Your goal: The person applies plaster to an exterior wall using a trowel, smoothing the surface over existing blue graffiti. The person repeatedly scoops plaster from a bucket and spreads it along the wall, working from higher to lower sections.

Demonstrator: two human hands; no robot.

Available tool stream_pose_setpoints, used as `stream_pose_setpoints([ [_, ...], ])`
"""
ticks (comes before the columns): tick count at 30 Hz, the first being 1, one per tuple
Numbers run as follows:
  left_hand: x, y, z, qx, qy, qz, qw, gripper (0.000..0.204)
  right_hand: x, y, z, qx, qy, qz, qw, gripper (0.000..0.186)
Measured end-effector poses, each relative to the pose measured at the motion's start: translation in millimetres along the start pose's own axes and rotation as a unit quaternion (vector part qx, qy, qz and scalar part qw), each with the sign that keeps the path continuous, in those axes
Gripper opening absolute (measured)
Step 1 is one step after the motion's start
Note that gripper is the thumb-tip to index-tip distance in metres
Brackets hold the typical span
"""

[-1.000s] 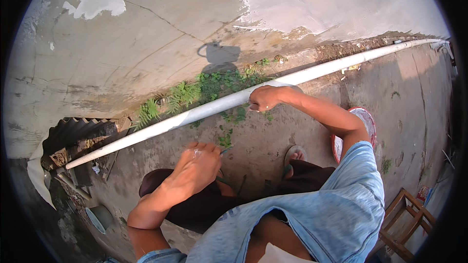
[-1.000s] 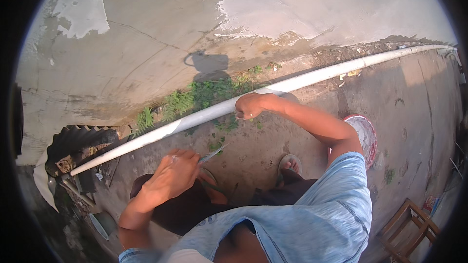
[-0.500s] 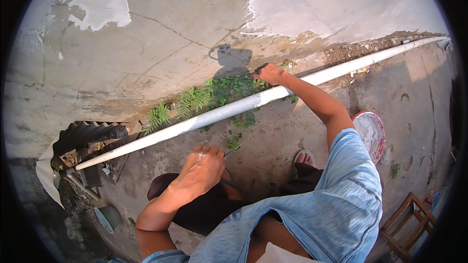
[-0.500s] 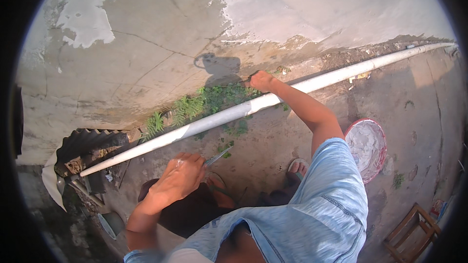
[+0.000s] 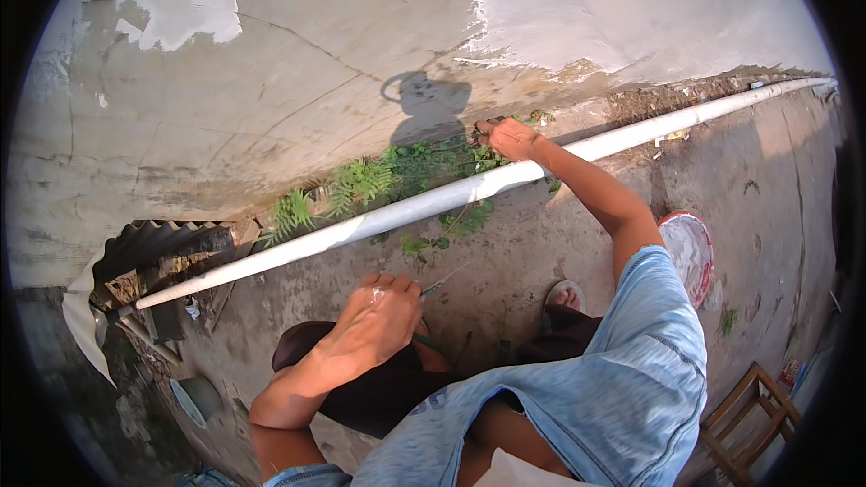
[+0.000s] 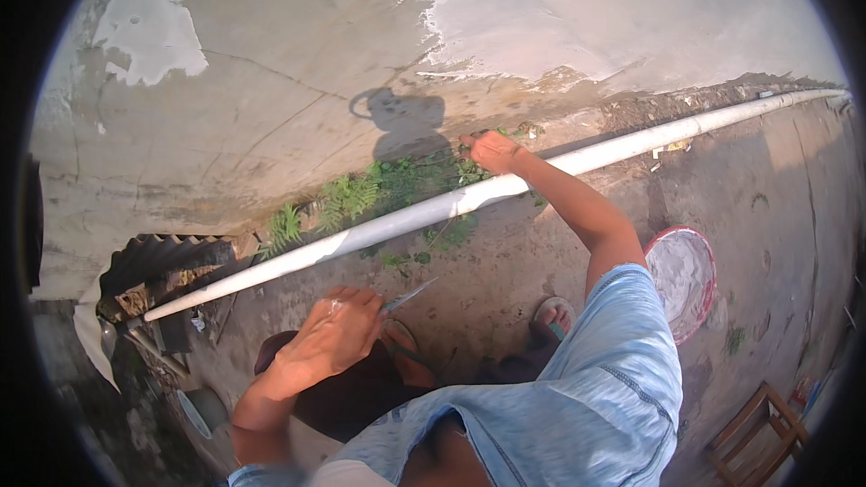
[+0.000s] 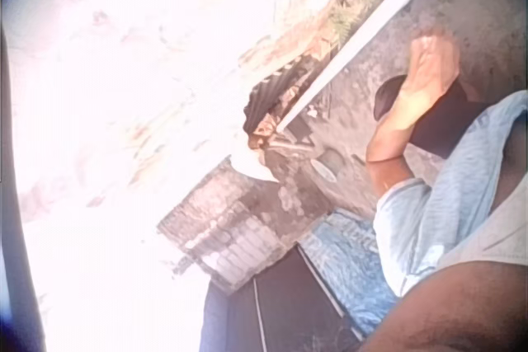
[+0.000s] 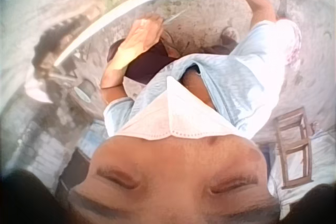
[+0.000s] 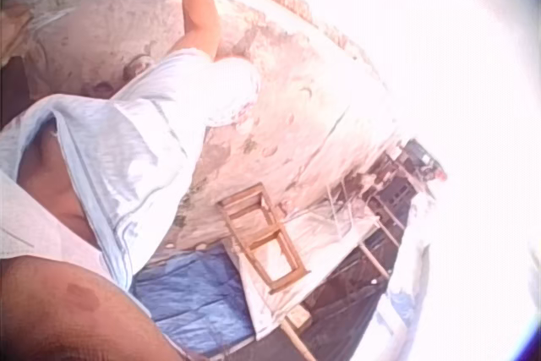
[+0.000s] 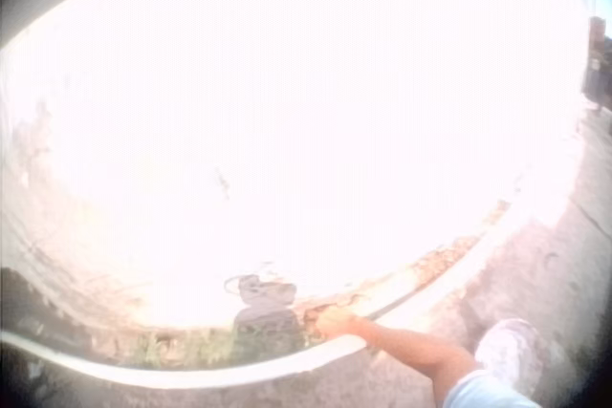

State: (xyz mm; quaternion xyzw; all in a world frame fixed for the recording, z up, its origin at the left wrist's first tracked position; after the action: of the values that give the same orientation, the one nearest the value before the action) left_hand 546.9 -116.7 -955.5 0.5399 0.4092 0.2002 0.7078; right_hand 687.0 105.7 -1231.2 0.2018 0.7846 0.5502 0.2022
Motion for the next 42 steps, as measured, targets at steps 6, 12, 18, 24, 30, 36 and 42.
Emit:
stream_pose_setpoints([
  [6, -0.5, -2.6, 1.6, 0.007, -0.005, 0.019, 1.000, 0.011, 4.1, -1.0, -3.0, 0.045, -0.035, -0.095, 0.994, 0.051],
  [12, -1.8, -10.9, 1.1, 0.058, -0.010, 0.037, 0.998, 0.010, 16.3, 1.6, -10.1, 0.053, -0.005, -0.032, 0.998, 0.056],
  [18, -0.6, -6.0, -1.4, 0.003, 0.006, -0.008, 1.000, 0.012, 24.4, -19.8, 20.4, 0.076, -0.054, -0.045, 0.995, 0.019],
  [24, -0.2, -8.3, -0.9, 0.009, 0.015, -0.014, 1.000, 0.013, 28.2, -16.8, 19.2, 0.116, -0.098, 0.024, 0.988, 0.023],
  [30, -4.0, 0.5, 1.8, 0.032, 0.011, 0.015, 0.999, 0.010, 7.6, -15.0, 25.2, 0.173, -0.125, 0.092, 0.973, 0.024],
  [36, -2.1, -2.0, 7.0, 0.013, 0.011, 0.011, 1.000, 0.011, -30.4, 35.7, -52.4, 0.198, -0.073, 0.003, 0.977, 0.025],
  [42, -2.8, 3.3, 27.3, 0.003, -0.020, -0.005, 1.000, 0.012, -63.8, 11.9, -159.1, 0.247, 0.033, -0.020, 0.968, 0.026],
])
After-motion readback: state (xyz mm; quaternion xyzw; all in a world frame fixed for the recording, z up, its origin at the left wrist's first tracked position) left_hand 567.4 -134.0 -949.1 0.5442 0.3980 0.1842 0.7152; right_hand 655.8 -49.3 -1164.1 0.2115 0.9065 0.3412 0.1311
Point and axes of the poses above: each hand's wrist, its own x-axis towards the middle knuckle, its own y-axis out of the back of the hand, z = x × y, the point moved 8 cm from there along x, towards the middle knuckle, and after that the axes turned 15 degrees about x, right-handed, at the moved point
